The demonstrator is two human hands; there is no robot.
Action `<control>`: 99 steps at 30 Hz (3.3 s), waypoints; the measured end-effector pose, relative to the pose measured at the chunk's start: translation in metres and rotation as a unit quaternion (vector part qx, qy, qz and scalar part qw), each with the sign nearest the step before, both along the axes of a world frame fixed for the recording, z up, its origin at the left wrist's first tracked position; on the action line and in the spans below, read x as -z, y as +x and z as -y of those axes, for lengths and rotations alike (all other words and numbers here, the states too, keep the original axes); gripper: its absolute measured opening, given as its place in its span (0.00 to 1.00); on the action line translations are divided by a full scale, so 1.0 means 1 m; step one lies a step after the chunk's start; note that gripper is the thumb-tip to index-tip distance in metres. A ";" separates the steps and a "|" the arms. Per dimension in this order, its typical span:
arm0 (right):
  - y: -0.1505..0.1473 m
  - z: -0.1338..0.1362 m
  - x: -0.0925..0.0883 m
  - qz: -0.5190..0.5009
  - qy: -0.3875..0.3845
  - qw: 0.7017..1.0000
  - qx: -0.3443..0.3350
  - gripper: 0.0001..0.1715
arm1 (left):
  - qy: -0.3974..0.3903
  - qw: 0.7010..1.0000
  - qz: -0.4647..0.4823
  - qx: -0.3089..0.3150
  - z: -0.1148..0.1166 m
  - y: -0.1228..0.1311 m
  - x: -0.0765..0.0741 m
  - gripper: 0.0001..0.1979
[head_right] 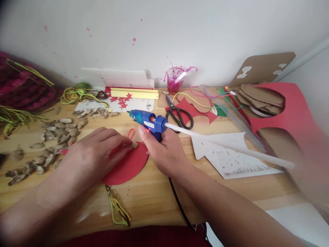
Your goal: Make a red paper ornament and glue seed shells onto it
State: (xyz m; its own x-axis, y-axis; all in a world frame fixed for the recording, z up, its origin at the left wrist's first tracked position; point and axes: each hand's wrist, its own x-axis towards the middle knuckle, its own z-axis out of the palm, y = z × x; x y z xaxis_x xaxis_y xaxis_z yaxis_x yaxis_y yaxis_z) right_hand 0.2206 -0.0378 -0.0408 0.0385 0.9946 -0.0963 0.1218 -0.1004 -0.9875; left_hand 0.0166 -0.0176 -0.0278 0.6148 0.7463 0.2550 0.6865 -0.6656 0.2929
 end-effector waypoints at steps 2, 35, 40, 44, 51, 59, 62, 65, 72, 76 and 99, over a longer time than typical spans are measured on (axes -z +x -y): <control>0.000 0.000 0.000 0.013 0.014 1.000 -0.003 0.20 | 0.001 1.000 0.000 0.001 0.000 -0.001 0.001 0.08; -0.001 0.003 -0.001 0.022 0.008 1.000 -0.002 0.20 | 0.014 1.000 -0.024 -0.009 0.002 -0.003 -0.006 0.09; -0.002 0.003 -0.001 0.019 -0.003 1.000 -0.008 0.22 | -0.046 0.999 0.027 0.001 -0.003 -0.010 -0.013 0.11; -0.002 0.003 0.000 0.020 -0.002 1.000 -0.003 0.22 | -0.044 0.999 0.027 0.003 -0.004 -0.010 -0.013 0.12; -0.001 0.003 0.000 0.026 0.004 1.000 -0.005 0.21 | 0.004 1.000 -0.003 -0.026 0.002 -0.001 -0.008 0.09; -0.002 0.004 -0.003 -0.002 0.008 1.000 0.012 0.21 | 0.047 0.998 -0.013 -0.035 0.007 0.005 -0.003 0.09; -0.003 0.005 -0.004 -0.011 -0.001 1.000 0.009 0.21 | 0.054 0.997 -0.025 -0.038 0.006 0.006 -0.002 0.10; -0.004 0.006 -0.002 -0.006 -0.007 1.000 0.003 0.21 | 0.062 0.997 -0.038 -0.038 0.006 0.006 -0.002 0.09; -0.004 0.007 0.001 0.005 -0.005 1.000 -0.011 0.21 | 0.061 0.997 -0.042 -0.037 0.007 0.006 -0.001 0.08; -0.003 0.007 0.001 0.009 -0.002 1.000 -0.013 0.21 | 0.057 0.997 -0.040 -0.041 0.007 0.006 0.000 0.08; -0.005 0.005 0.000 0.015 0.001 1.000 -0.016 0.20 | 0.018 0.996 -0.067 -0.056 0.008 0.009 -0.001 0.13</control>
